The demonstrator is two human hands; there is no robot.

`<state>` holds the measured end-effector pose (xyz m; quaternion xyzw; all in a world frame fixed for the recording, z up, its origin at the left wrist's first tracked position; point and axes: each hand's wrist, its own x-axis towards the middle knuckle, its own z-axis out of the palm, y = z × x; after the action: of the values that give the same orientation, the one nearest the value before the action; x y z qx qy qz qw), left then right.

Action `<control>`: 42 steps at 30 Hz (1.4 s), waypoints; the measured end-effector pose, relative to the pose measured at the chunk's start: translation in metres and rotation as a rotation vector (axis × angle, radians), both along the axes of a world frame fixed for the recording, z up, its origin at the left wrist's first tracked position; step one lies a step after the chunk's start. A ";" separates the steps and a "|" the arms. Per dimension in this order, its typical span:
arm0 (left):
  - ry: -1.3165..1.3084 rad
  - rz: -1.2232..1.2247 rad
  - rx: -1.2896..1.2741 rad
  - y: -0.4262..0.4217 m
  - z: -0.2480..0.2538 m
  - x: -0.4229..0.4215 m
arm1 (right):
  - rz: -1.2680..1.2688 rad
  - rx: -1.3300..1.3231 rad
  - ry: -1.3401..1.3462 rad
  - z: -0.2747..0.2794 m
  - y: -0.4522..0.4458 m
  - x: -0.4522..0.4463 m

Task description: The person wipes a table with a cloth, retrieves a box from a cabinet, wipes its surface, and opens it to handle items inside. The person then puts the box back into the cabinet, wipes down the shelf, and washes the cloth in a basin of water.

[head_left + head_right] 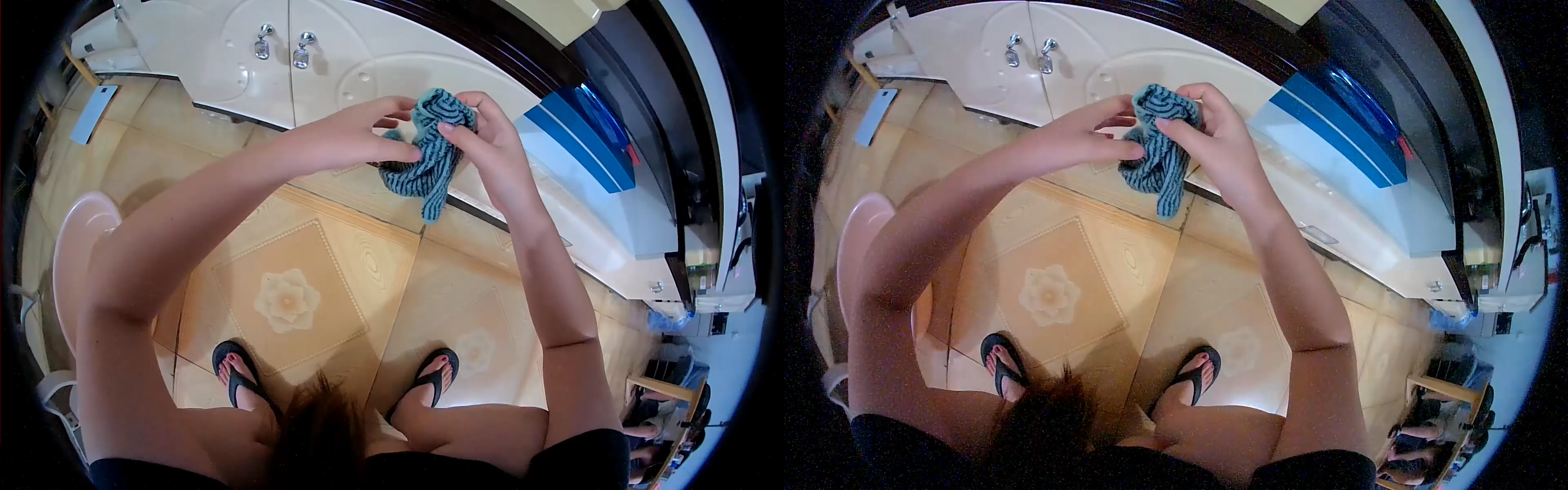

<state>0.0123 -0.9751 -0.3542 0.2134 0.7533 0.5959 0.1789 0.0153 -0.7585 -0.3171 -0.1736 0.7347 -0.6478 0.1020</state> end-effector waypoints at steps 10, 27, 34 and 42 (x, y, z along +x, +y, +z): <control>0.014 -0.057 0.030 0.004 -0.002 -0.013 | -0.059 0.183 0.056 0.003 0.017 0.002; 0.240 0.067 -0.197 -0.030 -0.007 -0.028 | -0.092 0.494 0.286 0.009 0.046 -0.020; 0.397 0.057 -0.440 -0.061 -0.024 -0.034 | -0.204 0.494 0.400 0.017 0.048 -0.025; -0.134 0.118 -0.159 -0.063 -0.024 -0.041 | -0.237 0.330 0.005 0.008 0.040 -0.023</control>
<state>-0.0282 -1.0386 -0.3786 0.1136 0.7958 0.5566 0.2097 -0.0079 -0.7183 -0.3095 -0.0684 0.8466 -0.5255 0.0501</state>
